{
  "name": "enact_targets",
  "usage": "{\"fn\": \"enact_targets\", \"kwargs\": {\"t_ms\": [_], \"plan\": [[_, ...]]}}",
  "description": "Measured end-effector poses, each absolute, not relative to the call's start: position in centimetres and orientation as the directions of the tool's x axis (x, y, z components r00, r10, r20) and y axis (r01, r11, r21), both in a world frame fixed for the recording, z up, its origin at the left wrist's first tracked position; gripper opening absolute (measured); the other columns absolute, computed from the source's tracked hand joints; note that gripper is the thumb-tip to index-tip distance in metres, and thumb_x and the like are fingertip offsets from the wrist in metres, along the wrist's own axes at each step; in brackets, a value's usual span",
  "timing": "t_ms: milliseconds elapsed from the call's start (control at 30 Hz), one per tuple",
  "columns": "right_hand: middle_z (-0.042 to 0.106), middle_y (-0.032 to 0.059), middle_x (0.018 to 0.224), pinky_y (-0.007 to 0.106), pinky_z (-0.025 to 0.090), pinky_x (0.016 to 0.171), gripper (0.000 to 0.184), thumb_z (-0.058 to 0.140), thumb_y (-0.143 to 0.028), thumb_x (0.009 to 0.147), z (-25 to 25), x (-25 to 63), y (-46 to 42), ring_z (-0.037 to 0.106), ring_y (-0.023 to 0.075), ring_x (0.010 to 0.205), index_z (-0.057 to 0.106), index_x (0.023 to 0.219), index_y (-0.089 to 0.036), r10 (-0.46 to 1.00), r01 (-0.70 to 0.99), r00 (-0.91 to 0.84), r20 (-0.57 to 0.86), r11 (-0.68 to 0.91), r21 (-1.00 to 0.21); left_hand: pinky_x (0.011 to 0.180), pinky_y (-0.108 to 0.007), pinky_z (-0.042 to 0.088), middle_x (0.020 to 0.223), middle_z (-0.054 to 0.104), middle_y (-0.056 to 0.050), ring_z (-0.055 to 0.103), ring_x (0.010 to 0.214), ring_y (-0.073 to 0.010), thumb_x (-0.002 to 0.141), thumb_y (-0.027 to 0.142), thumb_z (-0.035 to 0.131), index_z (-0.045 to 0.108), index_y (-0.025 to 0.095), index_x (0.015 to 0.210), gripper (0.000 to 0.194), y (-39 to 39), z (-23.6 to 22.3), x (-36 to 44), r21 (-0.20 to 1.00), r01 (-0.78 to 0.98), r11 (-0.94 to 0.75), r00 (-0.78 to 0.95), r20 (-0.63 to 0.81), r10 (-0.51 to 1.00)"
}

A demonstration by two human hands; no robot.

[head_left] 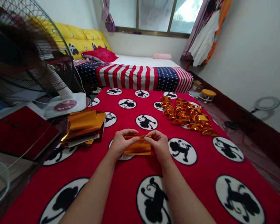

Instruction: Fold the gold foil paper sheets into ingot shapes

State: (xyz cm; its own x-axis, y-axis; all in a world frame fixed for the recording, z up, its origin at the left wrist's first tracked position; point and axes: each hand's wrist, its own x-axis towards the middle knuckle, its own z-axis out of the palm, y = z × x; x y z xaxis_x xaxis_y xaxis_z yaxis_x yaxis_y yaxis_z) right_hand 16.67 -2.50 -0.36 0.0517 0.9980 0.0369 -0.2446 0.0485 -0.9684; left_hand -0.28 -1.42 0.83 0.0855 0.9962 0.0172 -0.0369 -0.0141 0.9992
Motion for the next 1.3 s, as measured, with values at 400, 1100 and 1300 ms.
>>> {"fn": "enact_targets", "kwargs": {"t_ms": [400, 1100, 1300], "plan": [[0.071, 0.0023, 0.076, 0.026, 0.050, 0.066, 0.025, 0.079, -0.035, 0.066, -0.03, 17.41, -2.54, 0.064, 0.0154, 0.068, 0.072, 0.082, -0.017, 0.998, -0.207, -0.061, 0.013, 0.000, -0.978, 0.064, -0.024, 0.053, 0.081, 0.077, -0.009, 0.069, 0.069, -0.0185, 0.059, 0.037, 0.083, 0.076, 0.013, 0.081, 0.034, -1.28, 0.57, -0.48, 1.000, 0.010, 0.018, 0.017, -0.019, 1.000], [0.066, 0.0000, 0.064, 0.024, 0.046, 0.058, 0.021, 0.078, -0.036, 0.066, -0.39, 16.99, -2.42, 0.059, 0.0133, 0.058, 0.069, 0.070, -0.018, 0.999, -0.156, 0.008, 0.048, 0.049, -0.987, 0.066, -0.027, 0.056, 0.078, 0.076, -0.009, 0.070, 0.069, -0.0207, 0.058, 0.039, 0.082, 0.076, 0.013, 0.077, 0.033, -1.45, 0.69, -0.20, 0.999, 0.041, -0.020, 0.028, 0.019, 0.999], [0.064, -0.0002, 0.061, 0.023, 0.043, 0.054, 0.022, 0.075, -0.038, 0.069, -0.22, 16.87, -2.62, 0.056, 0.0127, 0.055, 0.069, 0.067, -0.017, 0.997, -0.108, 0.024, 0.075, 0.077, -0.991, 0.066, -0.028, 0.057, 0.077, 0.076, -0.009, 0.071, 0.071, -0.0222, 0.060, 0.039, 0.081, 0.076, 0.013, 0.076, 0.031, -1.49, 0.80, -0.05, 0.997, 0.067, -0.040, 0.031, 0.038, 0.999]]}}
